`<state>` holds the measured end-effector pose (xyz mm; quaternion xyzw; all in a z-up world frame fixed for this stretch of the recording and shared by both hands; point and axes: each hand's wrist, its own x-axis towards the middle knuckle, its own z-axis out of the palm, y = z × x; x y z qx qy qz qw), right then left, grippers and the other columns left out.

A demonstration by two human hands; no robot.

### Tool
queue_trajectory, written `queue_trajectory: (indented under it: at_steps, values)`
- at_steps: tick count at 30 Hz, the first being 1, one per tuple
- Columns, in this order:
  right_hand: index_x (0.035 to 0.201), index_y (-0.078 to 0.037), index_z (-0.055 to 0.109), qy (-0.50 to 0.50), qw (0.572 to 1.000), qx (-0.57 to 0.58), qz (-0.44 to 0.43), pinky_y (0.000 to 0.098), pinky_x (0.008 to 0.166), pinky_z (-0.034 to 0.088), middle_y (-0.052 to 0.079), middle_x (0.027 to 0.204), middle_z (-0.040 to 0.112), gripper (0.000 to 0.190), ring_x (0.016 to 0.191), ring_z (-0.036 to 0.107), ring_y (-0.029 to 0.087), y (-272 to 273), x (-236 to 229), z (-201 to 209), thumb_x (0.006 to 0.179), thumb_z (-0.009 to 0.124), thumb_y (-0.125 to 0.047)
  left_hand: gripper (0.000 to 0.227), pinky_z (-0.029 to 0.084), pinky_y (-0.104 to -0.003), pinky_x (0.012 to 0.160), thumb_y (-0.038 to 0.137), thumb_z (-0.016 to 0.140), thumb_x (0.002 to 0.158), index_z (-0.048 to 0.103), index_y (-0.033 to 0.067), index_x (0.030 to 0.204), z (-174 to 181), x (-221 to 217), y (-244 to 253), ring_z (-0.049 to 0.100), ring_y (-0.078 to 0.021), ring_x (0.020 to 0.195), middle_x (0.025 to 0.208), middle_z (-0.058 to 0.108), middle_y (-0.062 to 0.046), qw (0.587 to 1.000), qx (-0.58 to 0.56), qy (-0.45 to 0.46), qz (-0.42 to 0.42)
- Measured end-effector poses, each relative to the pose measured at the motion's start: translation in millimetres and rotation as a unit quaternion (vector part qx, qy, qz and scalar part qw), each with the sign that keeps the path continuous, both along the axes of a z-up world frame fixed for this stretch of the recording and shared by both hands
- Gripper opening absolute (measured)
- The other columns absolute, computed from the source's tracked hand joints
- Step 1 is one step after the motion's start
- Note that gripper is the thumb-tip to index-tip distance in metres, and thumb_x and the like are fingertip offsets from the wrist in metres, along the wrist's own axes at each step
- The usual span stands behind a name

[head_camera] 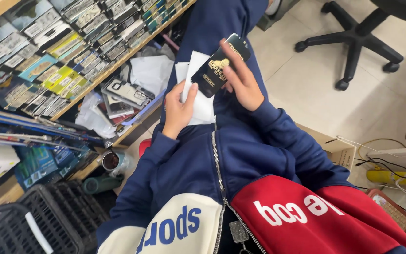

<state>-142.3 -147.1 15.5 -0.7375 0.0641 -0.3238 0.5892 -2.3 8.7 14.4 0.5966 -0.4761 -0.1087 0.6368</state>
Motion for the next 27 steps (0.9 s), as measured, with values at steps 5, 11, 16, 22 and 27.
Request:
queue_trajectory:
  at_steps: [5,11,16,22,27]
  values:
    - [0.168,-0.022,0.023,-0.033,0.998,0.007,-0.058,0.0236,0.070,0.055,0.003,0.171,0.023,0.055,0.090,0.052,0.011,0,-1,1,0.118,0.044,-0.021,0.028,0.050,-0.031,0.075,0.021,0.059,0.107,0.067,0.0051,0.085,4,-1,-1,0.058,-0.0087,0.080,0.071,0.065,-0.005,1.000,0.009,0.002,-0.015]
    - [0.148,-0.015,0.057,0.066,0.992,-0.083,0.071,0.0274,0.059,0.056,0.014,0.135,0.068,0.048,0.069,0.068,0.015,17,0,5,0.101,0.066,-0.015,0.029,0.049,-0.029,0.074,0.019,0.059,0.107,0.062,0.0069,0.081,8,-2,0,0.059,-0.0100,0.079,0.070,0.064,-0.006,1.000,0.007,-0.004,-0.012]
    - [0.152,-0.012,0.051,0.016,0.999,0.016,0.030,0.0232,0.063,0.057,0.010,0.155,0.052,0.046,0.075,0.069,0.015,6,3,5,0.107,0.059,-0.018,0.026,0.050,-0.033,0.076,0.019,0.063,0.105,0.065,0.0022,0.086,-10,3,-4,0.061,-0.0126,0.084,0.073,0.065,-0.012,1.000,0.018,0.001,0.012]
    - [0.165,-0.018,0.026,-0.017,0.999,0.016,-0.028,0.0248,0.069,0.056,0.004,0.169,0.028,0.053,0.081,0.057,0.009,-9,1,-1,0.115,0.043,-0.024,0.024,0.050,-0.032,0.078,0.021,0.060,0.106,0.070,0.0034,0.094,12,-8,0,0.062,-0.0120,0.084,0.078,0.068,-0.011,0.999,0.028,0.020,0.026]
    - [0.149,-0.016,0.057,0.059,0.991,-0.083,0.087,0.0312,0.067,0.055,0.011,0.112,0.068,0.043,0.068,0.064,0.015,15,3,2,0.106,0.057,-0.022,0.023,0.050,-0.034,0.081,0.020,0.060,0.107,0.070,0.0011,0.097,-16,6,-3,0.061,-0.0128,0.091,0.080,0.068,-0.013,0.999,0.025,0.030,0.036]
